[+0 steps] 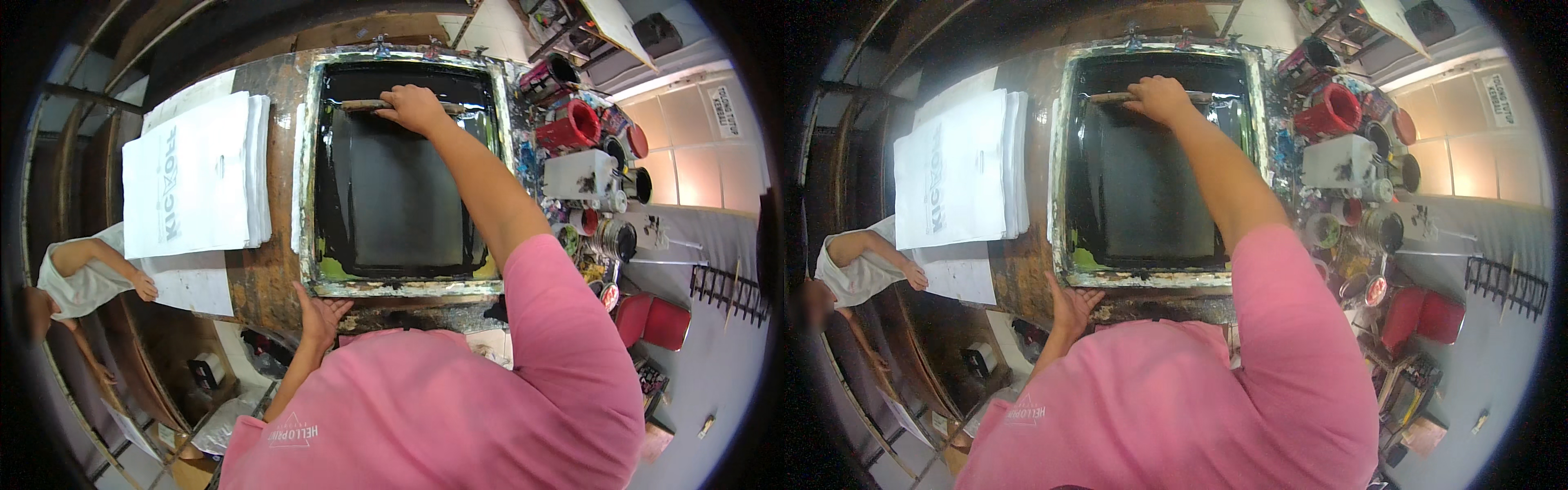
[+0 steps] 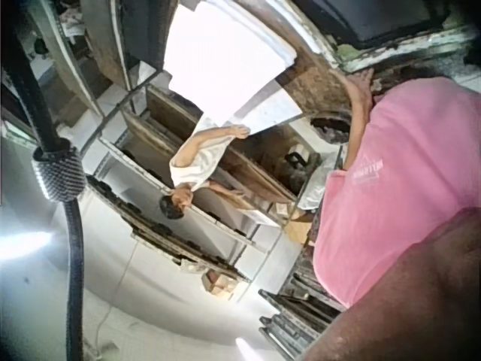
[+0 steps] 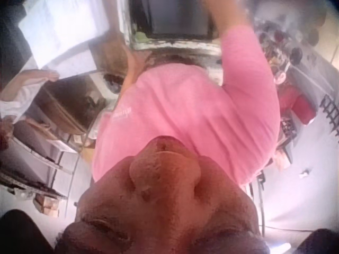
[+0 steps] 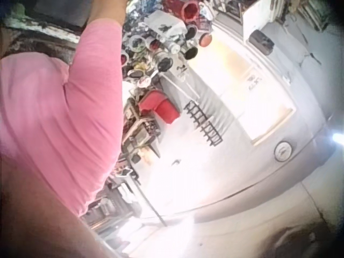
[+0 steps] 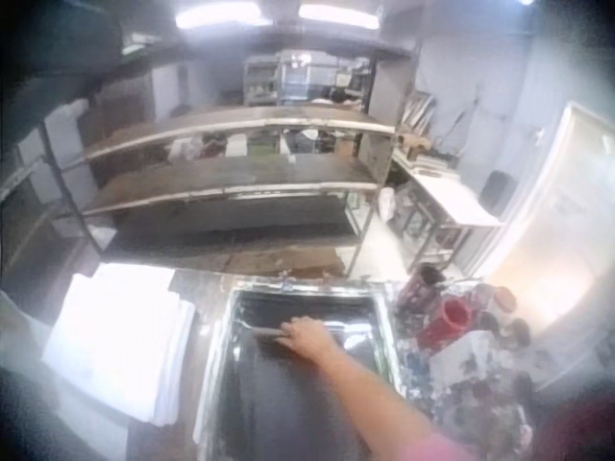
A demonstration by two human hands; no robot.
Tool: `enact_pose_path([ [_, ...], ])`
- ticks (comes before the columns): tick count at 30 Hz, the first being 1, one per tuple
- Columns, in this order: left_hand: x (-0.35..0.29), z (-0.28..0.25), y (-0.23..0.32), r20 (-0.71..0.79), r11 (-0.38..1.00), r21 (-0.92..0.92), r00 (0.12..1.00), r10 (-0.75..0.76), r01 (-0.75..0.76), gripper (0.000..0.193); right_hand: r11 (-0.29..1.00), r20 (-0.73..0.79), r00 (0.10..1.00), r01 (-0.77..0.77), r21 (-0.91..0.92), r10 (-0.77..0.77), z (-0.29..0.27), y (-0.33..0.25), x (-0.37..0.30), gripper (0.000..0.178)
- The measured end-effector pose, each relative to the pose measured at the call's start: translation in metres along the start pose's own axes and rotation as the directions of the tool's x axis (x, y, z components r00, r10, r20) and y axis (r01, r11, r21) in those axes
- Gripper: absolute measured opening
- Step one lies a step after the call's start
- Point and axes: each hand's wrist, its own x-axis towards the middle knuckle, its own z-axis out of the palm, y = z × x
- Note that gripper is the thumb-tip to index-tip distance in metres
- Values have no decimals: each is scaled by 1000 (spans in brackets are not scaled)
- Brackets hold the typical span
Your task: The person screen prints a design onto white plastic bags by lowering a screen frame, pulling ink across it with a squeegee, and lifting the frame to reveal the printed logo. They repeatedly place a new bag onto the platen and move the finished bags onto a stack.
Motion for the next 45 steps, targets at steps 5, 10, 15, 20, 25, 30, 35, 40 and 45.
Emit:
enact_pose_path([
  [5, 0, -15, -4, 41, 998, -51, 999, 32, -30, 138, 995, 186, 982, -35, 91, 17, -37, -63, -75, 43],
  [10, -16, -12, 3, 85, 995, -86, 995, 54, -47, 130, 985, 188, 980, -89, 149, 60, -59, -158, -211, 37],
  [15, -63, 5, 40, 339, 958, -105, 895, 288, -268, 110, 992, -52, 992, -118, -53, 115, -118, -223, -259, 37],
  [20, -79, 55, 110, 727, 777, -282, 404, 556, -562, 96, 955, -489, 872, -174, -240, 36, -206, -226, -206, 34],
  [25, 10, 34, 57, 529, -355, 849, 637, 561, -393, 91, 963, -609, 791, -118, -241, -55, -234, -217, -172, 33],
  [30, 66, 0, 15, 547, -605, 787, 594, 590, -124, 111, 956, -593, 805, -154, -250, -26, -256, -208, -158, 36],
  [35, 61, 17, 16, 503, -539, 826, 651, 569, -166, 113, 966, -582, 813, -154, -208, 5, -270, -207, -145, 39],
  [40, 30, 86, 59, 586, -361, 788, 429, 687, -499, 82, 966, -643, 764, -115, -233, -64, -284, -188, -124, 40],
  [45, 14, 109, 88, 386, -127, 741, 264, 884, -659, 49, 966, -634, 771, -115, -232, -60, -294, -185, -115, 43],
])
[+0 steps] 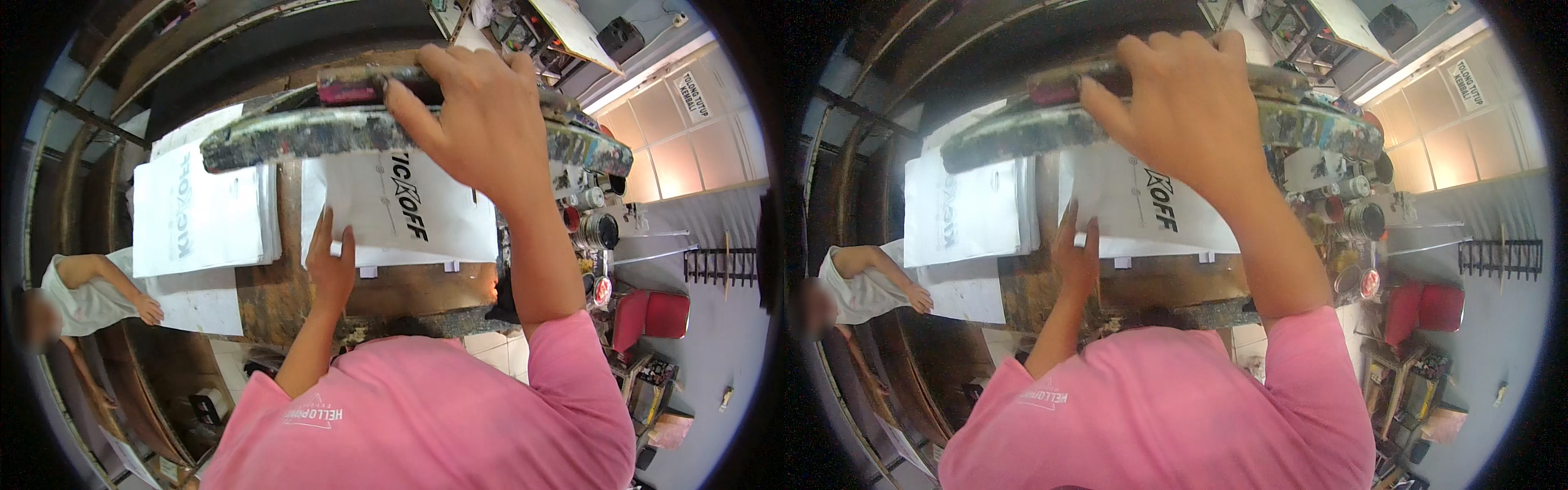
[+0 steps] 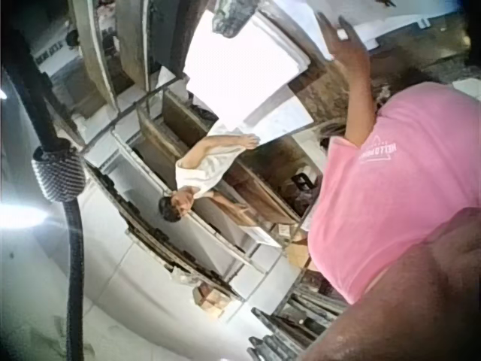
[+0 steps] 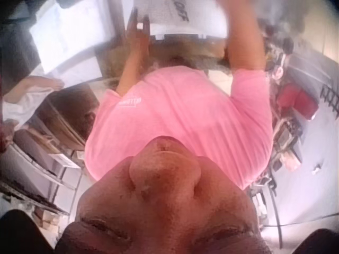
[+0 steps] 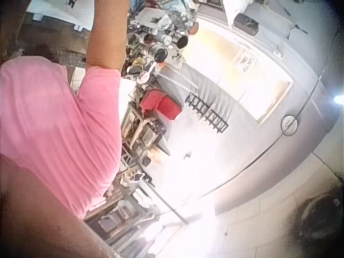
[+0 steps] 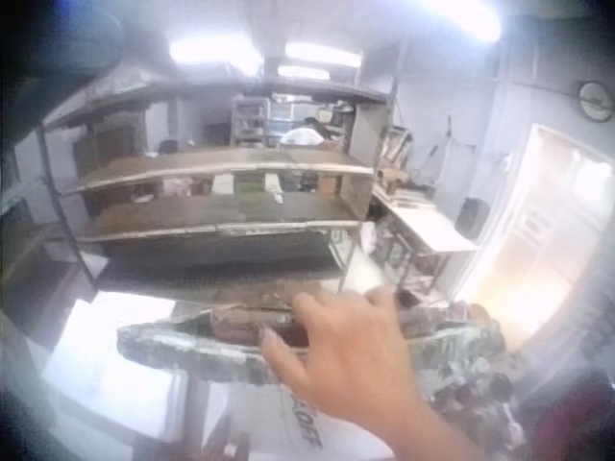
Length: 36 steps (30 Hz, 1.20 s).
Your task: The person screen prints a design onto white plastic bags by lowering a screen frame, pulling ink across it with a squeegee, and lifting the frame to reveal the printed logo. They repeatedly place a new bag onto the platen and move the finished bags onto a stack.
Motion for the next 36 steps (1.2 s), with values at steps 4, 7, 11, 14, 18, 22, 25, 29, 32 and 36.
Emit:
enact_pose_path([
  [4, -14, -45, -30, 5, 939, -260, 972, -234, 227, 56, 1000, -19, 1000, 25, -17, -25, 0, 3, 3, 44],
  [7, -6, -102, -54, 83, 844, -369, 919, -386, 388, 67, 999, 28, 999, -38, -1, 38, -7, 0, 1, 43],
  [11, -2, -174, -116, -82, 908, -307, 943, -322, 283, 81, 999, 2, 1000, -29, 14, 29, -4, -11, -15, 41],
  [14, 3, -239, -177, -77, 909, -120, 909, -409, 399, 79, 998, 21, 998, -56, 20, 55, -5, -12, -18, 41],
  [18, 8, -298, -248, -196, 933, -193, 920, -339, 302, 78, 997, 47, 996, -72, -18, 72, -5, -17, -23, 42],
  [22, -4, -387, -334, -381, 849, 434, 916, -128, 300, 80, 999, -70, 998, -7, 50, 10, -1, -20, -22, 47],
  [25, 46, -271, -226, -206, 815, 375, 897, -390, 441, 77, 998, -22, 999, -39, -47, 38, 1, -11, -35, 60],
  [29, 16, -145, -20, 407, 639, -696, 913, -26, 328, 87, 999, 92, 995, -24, -41, 28, -1, -20, -65, 67],
  [32, -34, -99, 21, 465, -56, -883, 885, 37, 466, 91, 985, 493, 856, 97, 142, -156, 9, -20, -119, 50],
  [36, -86, -85, 2, 691, -171, -714, 644, -328, 679, 107, 910, 702, 685, -143, 390, -193, 48, -8, -194, 41],
])
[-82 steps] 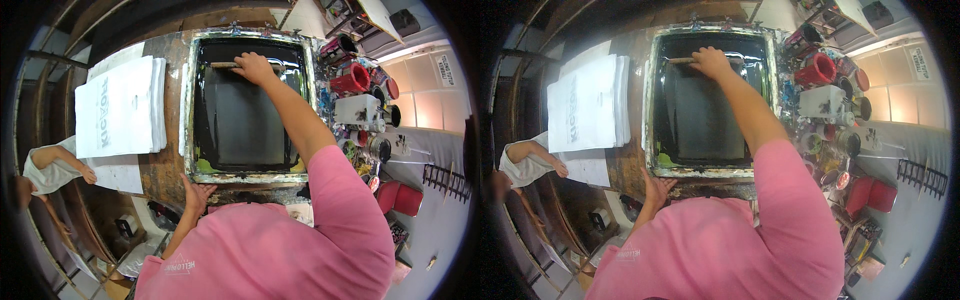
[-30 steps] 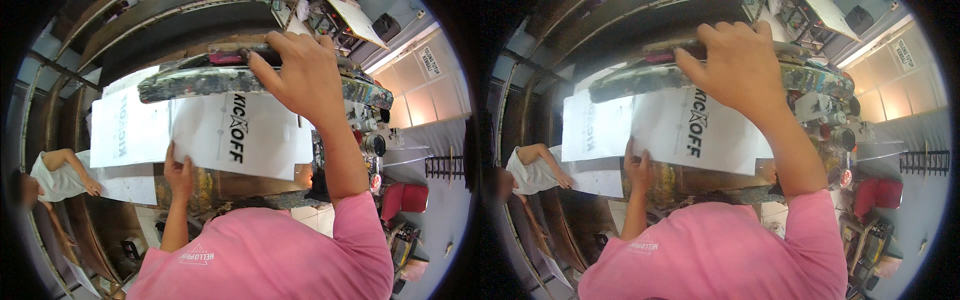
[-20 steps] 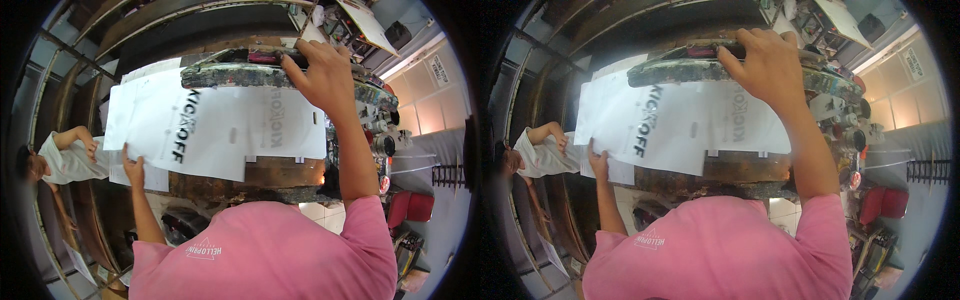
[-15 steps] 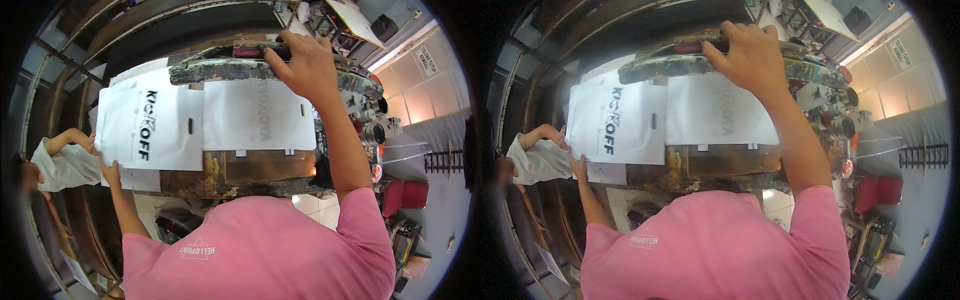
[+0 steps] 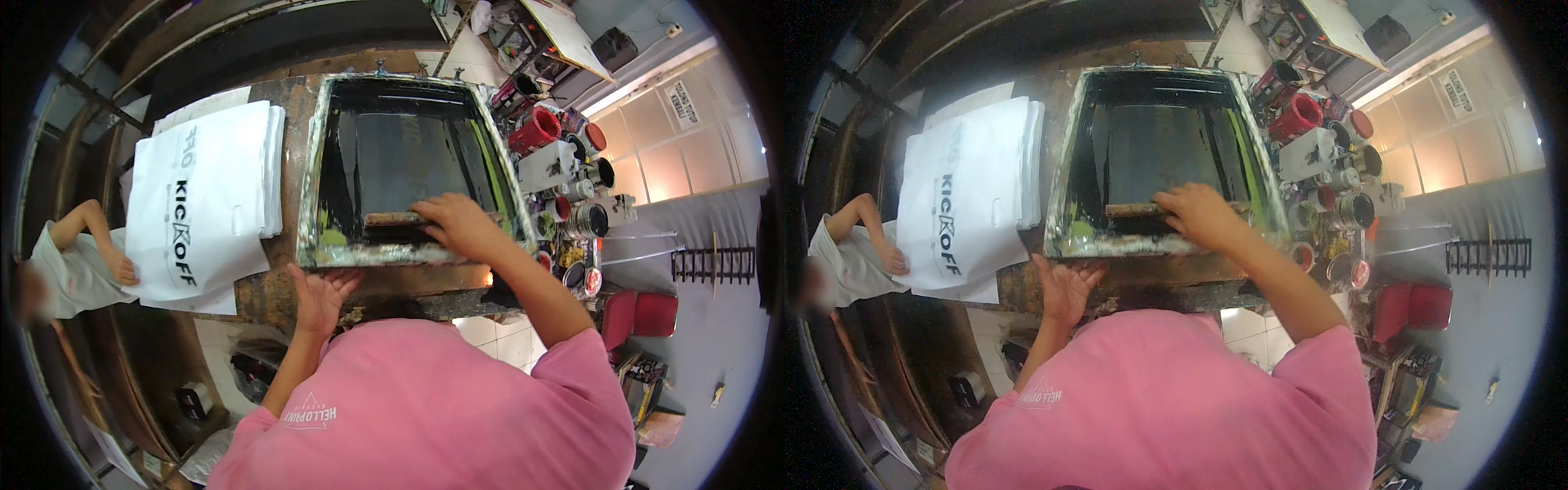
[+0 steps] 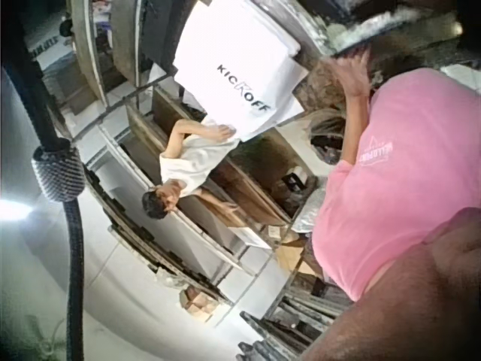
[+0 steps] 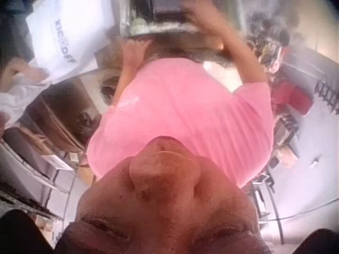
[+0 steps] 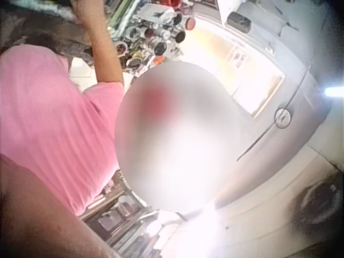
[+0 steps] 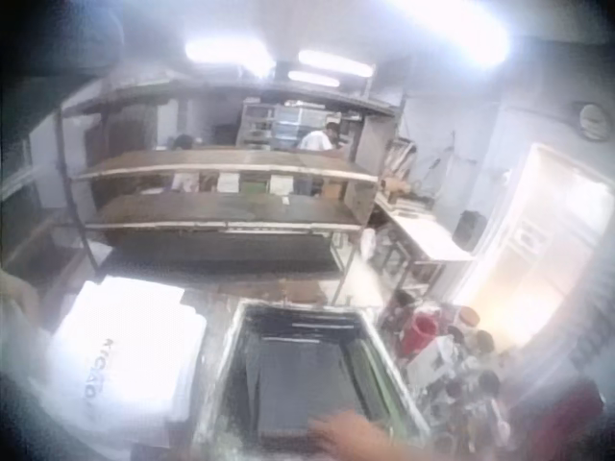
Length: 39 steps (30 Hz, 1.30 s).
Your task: The person screen prints a design onto white plastic bags by lowering a screen frame, pulling ink across it with a squeegee, and lifting the frame to reveal the printed logo. They repeatedly place a new bag onto the platen and move the finished bags onto a stack.
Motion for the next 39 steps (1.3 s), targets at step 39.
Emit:
enact_pose_path([
  [39, 45, -82, -65, -370, 957, -73, 884, -287, 280, 121, 990, -71, 989, -133, -37, 130, 162, -6, -26, 45],
])
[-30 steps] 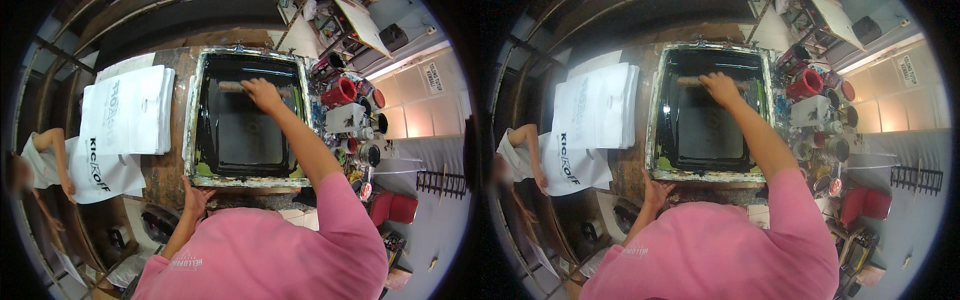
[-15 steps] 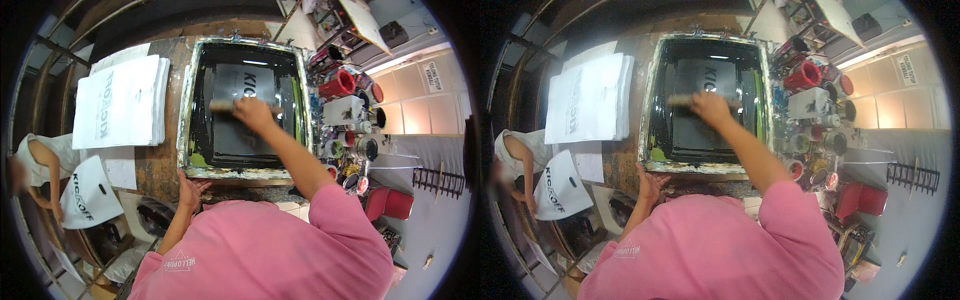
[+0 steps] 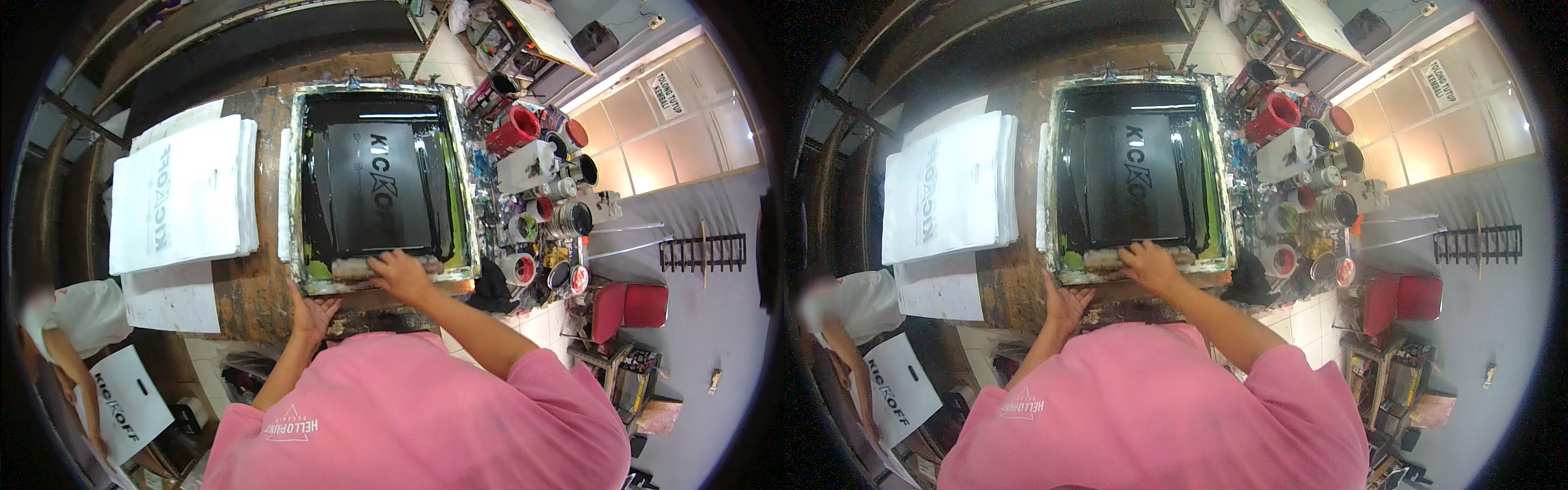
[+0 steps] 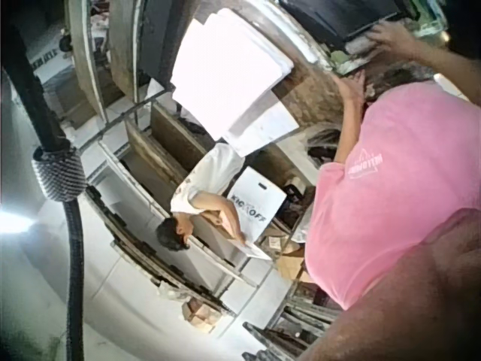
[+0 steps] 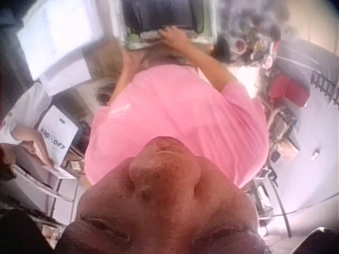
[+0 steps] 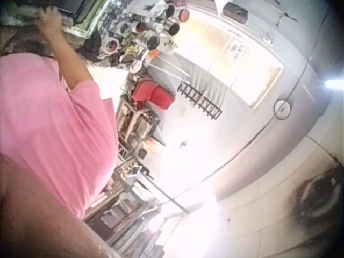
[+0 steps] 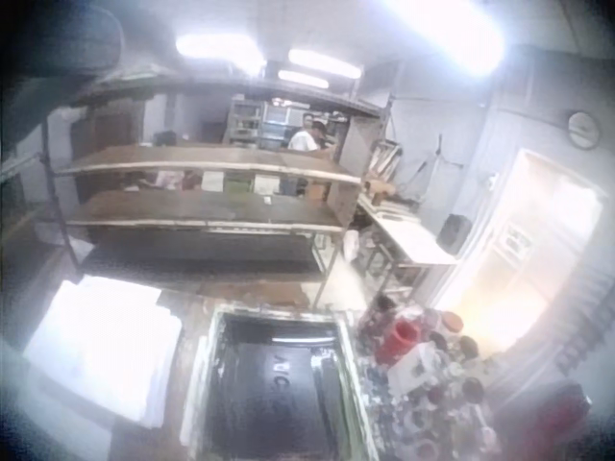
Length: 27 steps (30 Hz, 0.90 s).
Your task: The person screen prints a design onto white plastic bags by lowering a screen frame, pulling ink across it with a squeegee, and lifting the frame to reveal the printed logo. They repeatedly place a new bag onto the platen and move the finished bags onto a stack.
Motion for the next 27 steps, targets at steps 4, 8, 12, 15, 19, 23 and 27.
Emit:
enact_pose_path([
  [4, 18, -17, -12, 19, 994, 103, 1000, 22, -24, 118, 989, -58, 995, 73, -126, -81, 25, 17, 10, 49],
  [8, 12, -12, -13, -43, 990, 140, 998, 39, -32, 114, 988, -101, 992, 59, -141, -74, 15, 65, 95, 44],
  [12, 5, -8, -11, -103, 992, 128, 994, 27, -14, 112, 986, -235, 968, 48, -162, -86, -8, 121, 194, 40],
  [15, 2, -3, -10, -103, 989, 144, 994, 37, -22, 116, 985, -255, 964, 35, -169, -78, -20, 155, 256, 35],
  [19, -8, 2, -8, -121, 989, 140, 991, 65, -48, 116, 991, -180, 982, 37, -129, -60, -40, 164, 282, 32],
  [23, -16, 8, -5, -77, 986, 149, 993, 91, -79, 118, 998, 69, 996, 59, -35, -57, -84, 158, 270, 41],
  [27, -23, 11, -1, -23, 986, 123, 993, 113, -109, 113, 1000, 220, 975, 6, 15, -9, -91, 83, 162, 42],
])
